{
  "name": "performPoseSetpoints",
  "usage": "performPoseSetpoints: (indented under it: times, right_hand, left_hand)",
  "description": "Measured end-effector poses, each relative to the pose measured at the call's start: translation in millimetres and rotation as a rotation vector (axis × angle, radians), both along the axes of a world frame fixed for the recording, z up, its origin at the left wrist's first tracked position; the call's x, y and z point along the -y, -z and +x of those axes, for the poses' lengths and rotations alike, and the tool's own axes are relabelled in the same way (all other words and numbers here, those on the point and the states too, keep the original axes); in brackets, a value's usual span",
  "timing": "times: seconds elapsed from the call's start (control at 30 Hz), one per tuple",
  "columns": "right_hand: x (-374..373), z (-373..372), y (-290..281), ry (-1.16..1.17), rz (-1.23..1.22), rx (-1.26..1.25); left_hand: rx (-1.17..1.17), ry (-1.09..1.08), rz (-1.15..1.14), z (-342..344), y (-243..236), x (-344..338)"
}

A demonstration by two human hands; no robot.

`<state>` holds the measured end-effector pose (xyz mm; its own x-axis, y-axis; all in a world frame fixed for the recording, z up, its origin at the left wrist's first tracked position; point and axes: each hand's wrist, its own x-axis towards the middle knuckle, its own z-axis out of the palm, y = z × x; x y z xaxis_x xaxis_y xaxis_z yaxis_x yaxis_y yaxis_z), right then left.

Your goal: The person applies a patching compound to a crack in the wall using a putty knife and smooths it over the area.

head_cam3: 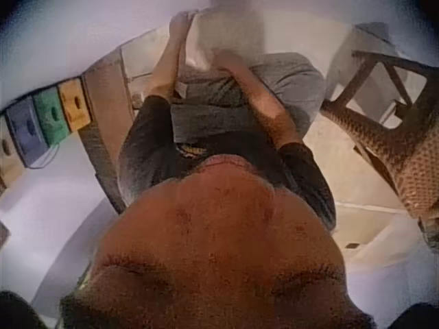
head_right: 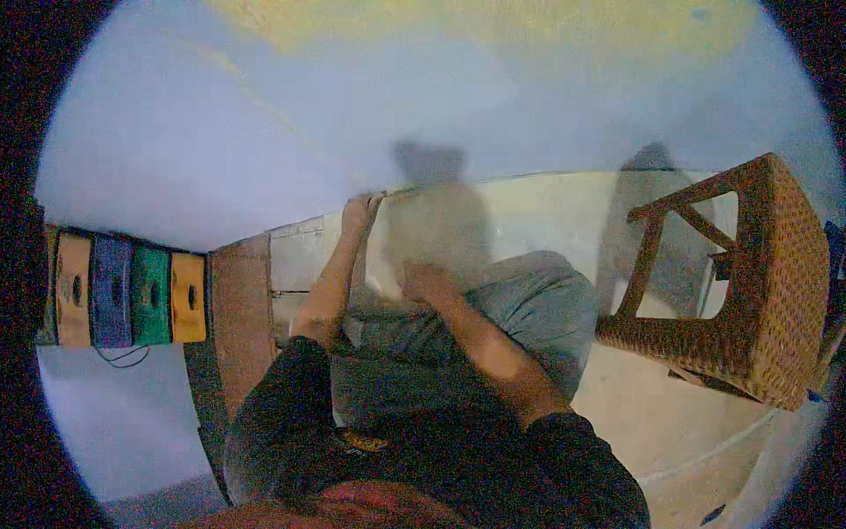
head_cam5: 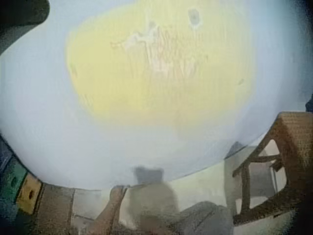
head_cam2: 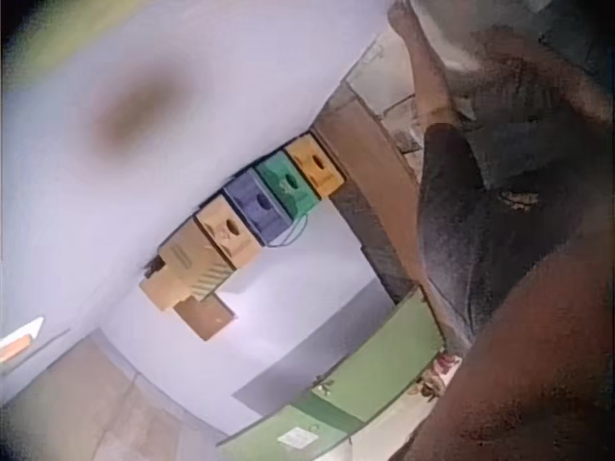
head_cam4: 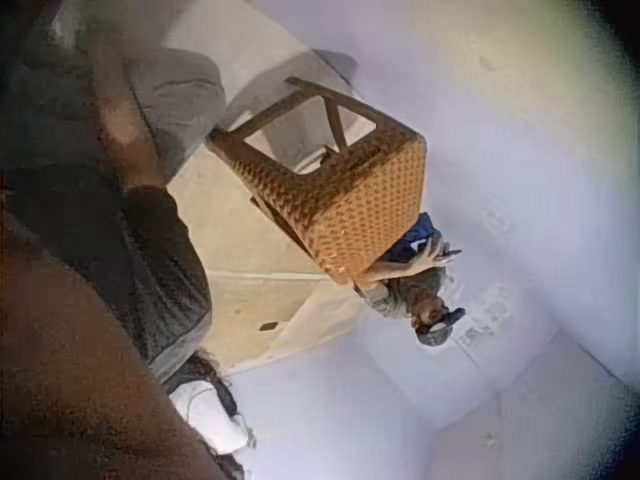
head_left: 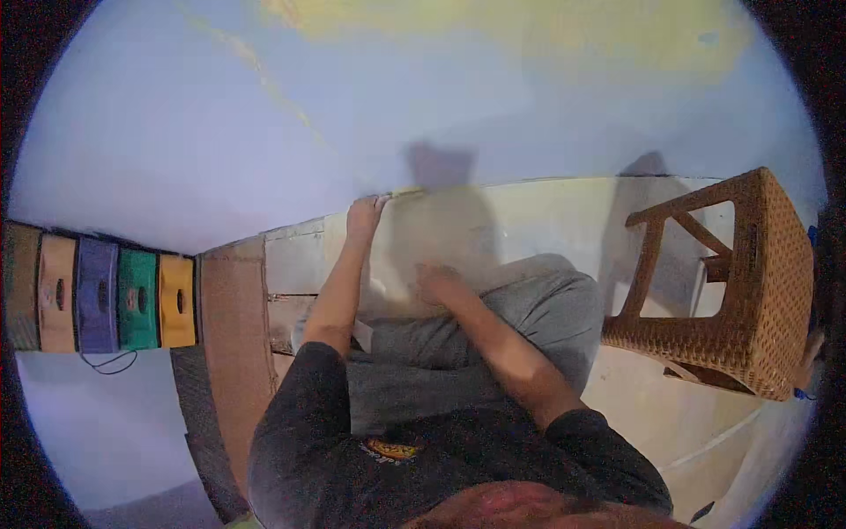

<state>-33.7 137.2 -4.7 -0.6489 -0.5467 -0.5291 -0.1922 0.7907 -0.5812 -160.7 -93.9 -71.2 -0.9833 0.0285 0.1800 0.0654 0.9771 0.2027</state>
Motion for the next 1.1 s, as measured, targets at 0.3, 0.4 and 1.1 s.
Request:
performPoseSetpoints:
  times: [0.3, 0.4, 1.1]
  right_hand:
    - [12.3, -0.7, 40.3, 0.040, -0.115, -0.094]
    - [17.7, 3.2, 37.8, 0.034, -0.074, -0.058]
    - [6.6, 0.3, 19.5, 0.054, -0.158, -0.172]
  left_hand:
    - [-0.110, 0.068, 0.033, -15.5, 7.3, 7.6]
    - [-0.016, 0.094, 0.177, -10.5, -2.1, -0.7]
    - [0.080, -0.137, 0.052, 7.9, -11.4, 4.2]
